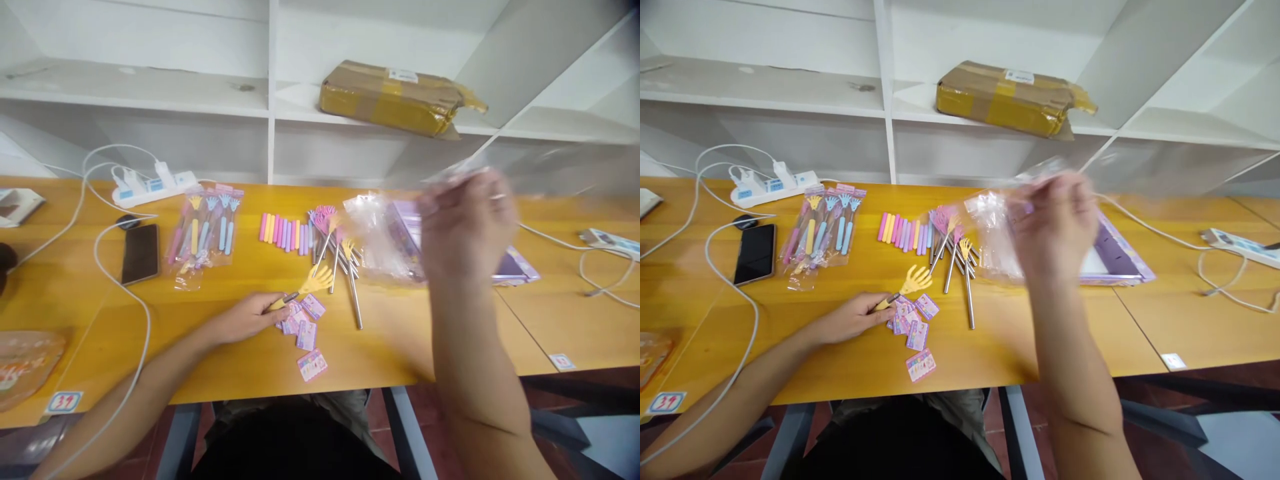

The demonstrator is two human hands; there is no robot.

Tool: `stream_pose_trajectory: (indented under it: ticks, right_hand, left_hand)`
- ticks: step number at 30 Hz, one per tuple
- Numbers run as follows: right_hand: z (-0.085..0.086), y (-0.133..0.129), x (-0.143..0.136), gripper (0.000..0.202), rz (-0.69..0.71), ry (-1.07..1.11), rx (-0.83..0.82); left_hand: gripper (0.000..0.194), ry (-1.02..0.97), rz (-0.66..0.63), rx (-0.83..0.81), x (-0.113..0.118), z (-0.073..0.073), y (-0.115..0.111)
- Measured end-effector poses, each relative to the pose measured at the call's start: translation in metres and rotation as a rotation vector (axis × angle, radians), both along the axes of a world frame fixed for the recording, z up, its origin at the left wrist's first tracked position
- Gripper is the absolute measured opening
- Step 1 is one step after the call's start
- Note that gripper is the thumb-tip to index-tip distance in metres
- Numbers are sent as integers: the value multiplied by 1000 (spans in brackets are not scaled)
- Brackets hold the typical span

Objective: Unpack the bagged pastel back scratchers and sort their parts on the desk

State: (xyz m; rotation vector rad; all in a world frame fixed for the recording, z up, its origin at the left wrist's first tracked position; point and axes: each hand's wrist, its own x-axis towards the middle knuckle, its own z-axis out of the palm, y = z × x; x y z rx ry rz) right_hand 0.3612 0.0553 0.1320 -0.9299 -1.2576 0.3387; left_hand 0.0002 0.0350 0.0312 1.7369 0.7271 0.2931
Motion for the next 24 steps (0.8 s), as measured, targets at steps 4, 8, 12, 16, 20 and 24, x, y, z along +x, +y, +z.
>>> stream_pose_trajectory:
  ticks: [4, 8, 12, 16, 20, 24]
  right_hand:
    - [22, 47, 93, 23, -298, -20, -261]
    - [-5, 84, 122, 47, -441, -632, -827]
    - [-52, 107, 117, 48, -492, -939, -1009]
    - [-80, 111, 116, 44, -576, -983, -1034]
    - [-78, 102, 119, 77, -690, -984, -907]
    - [-53, 55, 95, 54, -649, -921, -700]
  left_hand:
    - [42, -13, 78, 3, -2, -5, 1]
    - [43, -75, 154, -4, -3, -4, 3]
    - [43, -74, 215, 19, -3, 0, 5]
    - [43, -47, 259, 11, -3, 4, 5]
    - [41, -57, 253, -1, -2, 6, 3]
    - [40, -71, 273, 5, -1, 6, 2]
